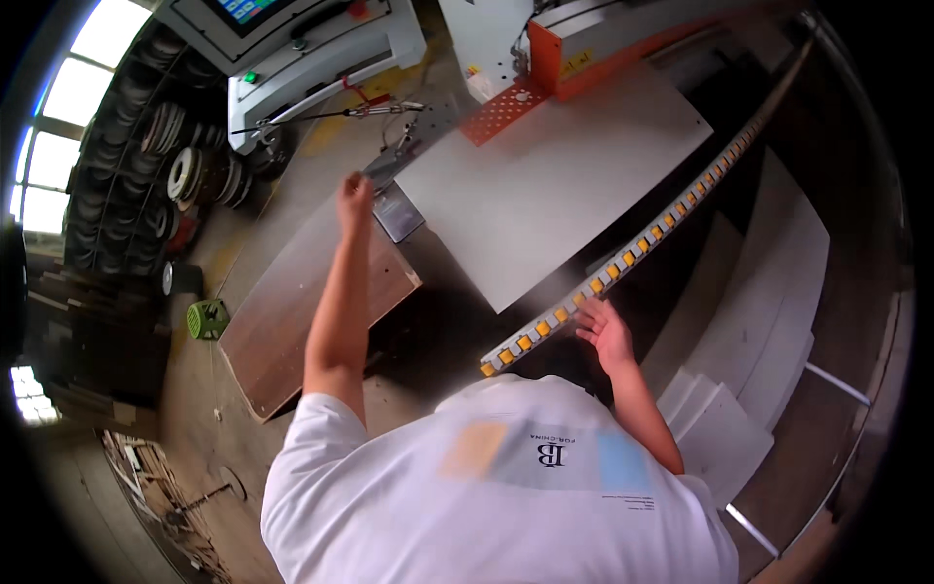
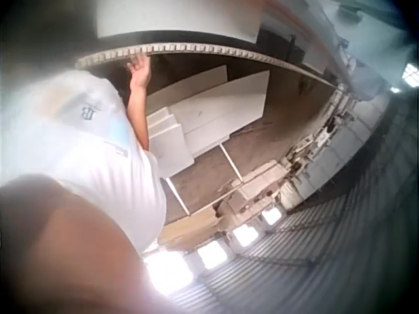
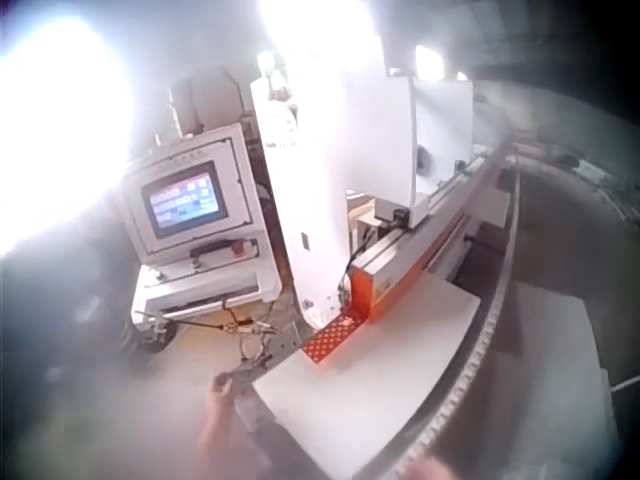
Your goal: The person pushes a cart of wooden panels across a workshop, then individually feeds boards into an edge-banding machine by hand and uses a spray nozzle to clean the machine bed.
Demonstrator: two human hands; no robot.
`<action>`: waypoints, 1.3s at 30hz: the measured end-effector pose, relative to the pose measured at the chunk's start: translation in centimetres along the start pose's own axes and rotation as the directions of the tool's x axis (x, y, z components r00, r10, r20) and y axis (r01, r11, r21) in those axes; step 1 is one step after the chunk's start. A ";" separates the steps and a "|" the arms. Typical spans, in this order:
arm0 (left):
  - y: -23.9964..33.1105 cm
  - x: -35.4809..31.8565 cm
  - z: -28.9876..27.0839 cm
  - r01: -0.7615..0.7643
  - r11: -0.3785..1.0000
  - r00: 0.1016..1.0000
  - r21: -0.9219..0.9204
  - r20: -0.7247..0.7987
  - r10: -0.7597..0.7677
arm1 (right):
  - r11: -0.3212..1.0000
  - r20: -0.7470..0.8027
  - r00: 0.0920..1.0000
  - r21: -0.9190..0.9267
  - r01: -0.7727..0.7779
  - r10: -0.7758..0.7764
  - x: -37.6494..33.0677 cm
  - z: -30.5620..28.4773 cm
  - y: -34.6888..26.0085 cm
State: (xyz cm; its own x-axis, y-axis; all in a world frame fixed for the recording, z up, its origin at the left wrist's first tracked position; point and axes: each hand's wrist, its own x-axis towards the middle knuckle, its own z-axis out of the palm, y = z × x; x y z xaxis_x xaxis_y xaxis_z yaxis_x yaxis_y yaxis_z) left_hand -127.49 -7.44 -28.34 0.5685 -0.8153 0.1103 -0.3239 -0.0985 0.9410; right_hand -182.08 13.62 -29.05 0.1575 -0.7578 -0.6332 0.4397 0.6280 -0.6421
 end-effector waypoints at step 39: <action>13.7 -60.9 7.3 -0.874 0.374 -0.429 -0.311 0.856 -0.290 | 0.822 -0.751 0.660 0.390 0.416 0.022 -35.5 -14.8 29.0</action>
State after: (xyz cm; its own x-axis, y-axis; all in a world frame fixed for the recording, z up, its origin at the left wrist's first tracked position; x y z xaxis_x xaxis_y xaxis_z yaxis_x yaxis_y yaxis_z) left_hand -172.03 36.68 -24.44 -0.7972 -0.1101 -0.5937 -0.3824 0.8530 0.3553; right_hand -188.05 61.38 -31.59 -0.5505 -0.3530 -0.7565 0.7714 0.1315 -0.6227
